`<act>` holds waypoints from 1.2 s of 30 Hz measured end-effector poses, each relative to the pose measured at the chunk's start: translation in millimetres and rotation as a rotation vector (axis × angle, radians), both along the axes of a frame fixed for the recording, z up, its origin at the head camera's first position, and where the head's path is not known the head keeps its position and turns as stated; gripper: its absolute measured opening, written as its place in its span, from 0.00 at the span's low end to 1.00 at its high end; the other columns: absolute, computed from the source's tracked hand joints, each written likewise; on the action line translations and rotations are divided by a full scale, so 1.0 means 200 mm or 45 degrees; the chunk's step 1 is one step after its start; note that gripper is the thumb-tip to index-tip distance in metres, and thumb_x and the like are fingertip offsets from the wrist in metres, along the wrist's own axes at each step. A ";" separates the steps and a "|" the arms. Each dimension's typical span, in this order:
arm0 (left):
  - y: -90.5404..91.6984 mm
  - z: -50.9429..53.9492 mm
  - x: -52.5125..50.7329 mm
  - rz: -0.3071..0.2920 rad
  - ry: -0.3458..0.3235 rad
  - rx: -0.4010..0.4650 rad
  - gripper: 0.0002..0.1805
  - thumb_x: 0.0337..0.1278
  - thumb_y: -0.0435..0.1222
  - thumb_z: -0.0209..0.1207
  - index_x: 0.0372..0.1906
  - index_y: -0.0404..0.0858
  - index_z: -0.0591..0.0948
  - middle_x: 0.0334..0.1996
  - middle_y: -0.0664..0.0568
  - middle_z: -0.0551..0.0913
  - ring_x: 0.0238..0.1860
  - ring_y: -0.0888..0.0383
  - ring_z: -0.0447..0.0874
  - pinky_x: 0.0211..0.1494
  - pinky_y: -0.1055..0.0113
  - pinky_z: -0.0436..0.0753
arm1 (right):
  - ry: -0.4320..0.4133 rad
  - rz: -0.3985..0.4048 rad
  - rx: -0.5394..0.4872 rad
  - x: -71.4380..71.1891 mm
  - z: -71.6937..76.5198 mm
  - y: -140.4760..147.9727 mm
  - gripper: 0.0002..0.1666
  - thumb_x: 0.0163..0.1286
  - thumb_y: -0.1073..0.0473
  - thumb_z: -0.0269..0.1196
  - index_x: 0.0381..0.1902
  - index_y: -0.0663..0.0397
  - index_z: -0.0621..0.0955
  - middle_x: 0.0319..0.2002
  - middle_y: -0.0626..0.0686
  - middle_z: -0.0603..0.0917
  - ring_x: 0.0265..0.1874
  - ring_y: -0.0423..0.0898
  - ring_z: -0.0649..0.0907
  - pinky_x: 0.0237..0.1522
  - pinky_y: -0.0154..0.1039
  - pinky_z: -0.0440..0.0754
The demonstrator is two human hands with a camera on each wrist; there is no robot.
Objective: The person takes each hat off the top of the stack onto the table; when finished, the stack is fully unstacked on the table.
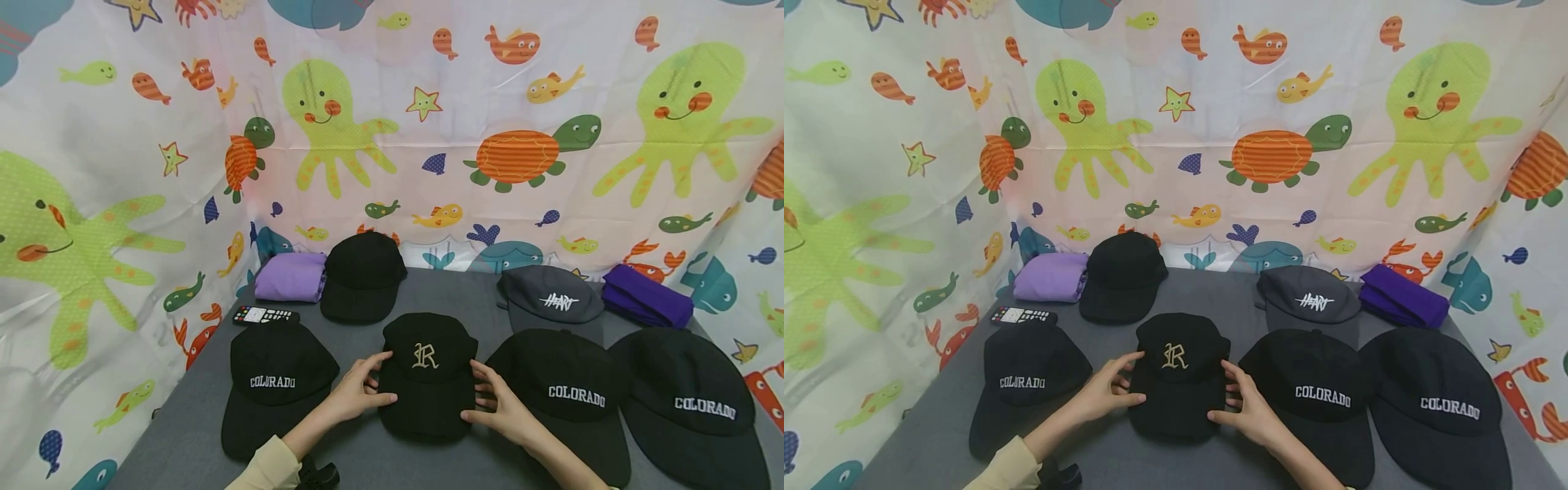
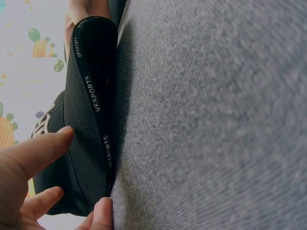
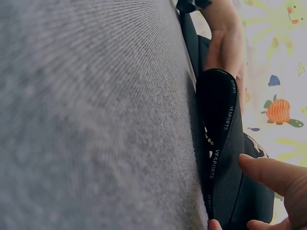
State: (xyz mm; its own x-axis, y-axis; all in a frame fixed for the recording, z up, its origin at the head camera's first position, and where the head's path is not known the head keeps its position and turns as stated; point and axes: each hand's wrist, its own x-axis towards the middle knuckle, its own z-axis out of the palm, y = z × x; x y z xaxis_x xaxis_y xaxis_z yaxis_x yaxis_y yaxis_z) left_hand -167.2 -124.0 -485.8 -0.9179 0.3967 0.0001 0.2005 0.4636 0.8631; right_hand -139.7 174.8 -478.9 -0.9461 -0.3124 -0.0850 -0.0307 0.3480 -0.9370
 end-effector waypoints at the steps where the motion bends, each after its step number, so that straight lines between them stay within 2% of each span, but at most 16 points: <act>1: 0.00 0.00 0.00 -0.002 -0.003 -0.001 0.39 0.48 0.42 0.67 0.67 0.49 0.64 0.50 0.39 0.66 0.35 0.56 0.69 0.36 0.72 0.74 | 0.005 0.007 0.002 0.00 0.00 0.00 0.50 0.54 0.60 0.70 0.70 0.52 0.56 0.64 0.68 0.57 0.57 0.60 0.67 0.54 0.49 0.74; 9: -0.02 0.01 0.00 -0.029 0.000 -0.002 0.39 0.49 0.42 0.67 0.67 0.47 0.64 0.52 0.38 0.67 0.36 0.55 0.70 0.37 0.71 0.75 | 0.057 0.102 0.034 0.01 0.00 0.03 0.47 0.58 0.58 0.67 0.69 0.54 0.56 0.64 0.69 0.57 0.60 0.66 0.65 0.54 0.51 0.74; 17: -0.04 0.04 -0.02 -0.064 0.046 -0.046 0.39 0.49 0.43 0.67 0.67 0.44 0.64 0.53 0.39 0.68 0.38 0.55 0.73 0.39 0.71 0.77 | 0.115 0.139 0.101 0.00 0.03 0.05 0.40 0.63 0.53 0.63 0.69 0.52 0.59 0.63 0.67 0.60 0.59 0.66 0.68 0.53 0.54 0.74; 25: -0.05 0.10 -0.05 -0.062 0.080 -0.023 0.38 0.51 0.41 0.66 0.67 0.45 0.64 0.53 0.39 0.68 0.41 0.51 0.74 0.42 0.64 0.78 | 0.166 0.136 0.119 -0.04 0.08 0.08 0.40 0.63 0.51 0.63 0.68 0.49 0.60 0.64 0.63 0.60 0.60 0.64 0.67 0.54 0.52 0.74; 29: -0.05 0.14 -0.07 -0.061 0.082 0.022 0.38 0.51 0.38 0.65 0.68 0.44 0.63 0.54 0.39 0.68 0.42 0.48 0.74 0.43 0.60 0.78 | 0.239 0.150 0.117 -0.06 0.11 0.09 0.39 0.64 0.52 0.62 0.69 0.51 0.59 0.65 0.64 0.58 0.60 0.66 0.66 0.53 0.53 0.75; 32: -0.04 0.16 -0.09 -0.056 0.099 0.025 0.37 0.52 0.39 0.65 0.68 0.44 0.63 0.55 0.38 0.68 0.43 0.47 0.75 0.43 0.60 0.78 | 0.311 0.151 0.127 -0.09 0.15 0.10 0.39 0.64 0.53 0.62 0.68 0.51 0.60 0.65 0.64 0.59 0.60 0.66 0.66 0.53 0.53 0.75; 36: -0.04 0.18 -0.13 -0.056 0.171 -0.010 0.35 0.54 0.42 0.64 0.67 0.45 0.65 0.55 0.39 0.70 0.45 0.47 0.76 0.44 0.63 0.79 | 0.416 0.124 0.181 -0.12 0.20 0.11 0.38 0.63 0.53 0.63 0.67 0.48 0.61 0.63 0.62 0.62 0.59 0.64 0.68 0.52 0.53 0.75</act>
State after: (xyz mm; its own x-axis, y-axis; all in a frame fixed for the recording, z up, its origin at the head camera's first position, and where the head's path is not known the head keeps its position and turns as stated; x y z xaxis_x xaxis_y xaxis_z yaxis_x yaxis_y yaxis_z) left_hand -193.9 -131.1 -449.1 -0.8917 0.4370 0.1184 0.3339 0.4583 0.8237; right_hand -163.7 196.4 -439.6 -0.8970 -0.4089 0.1678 -0.3598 0.4549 -0.8146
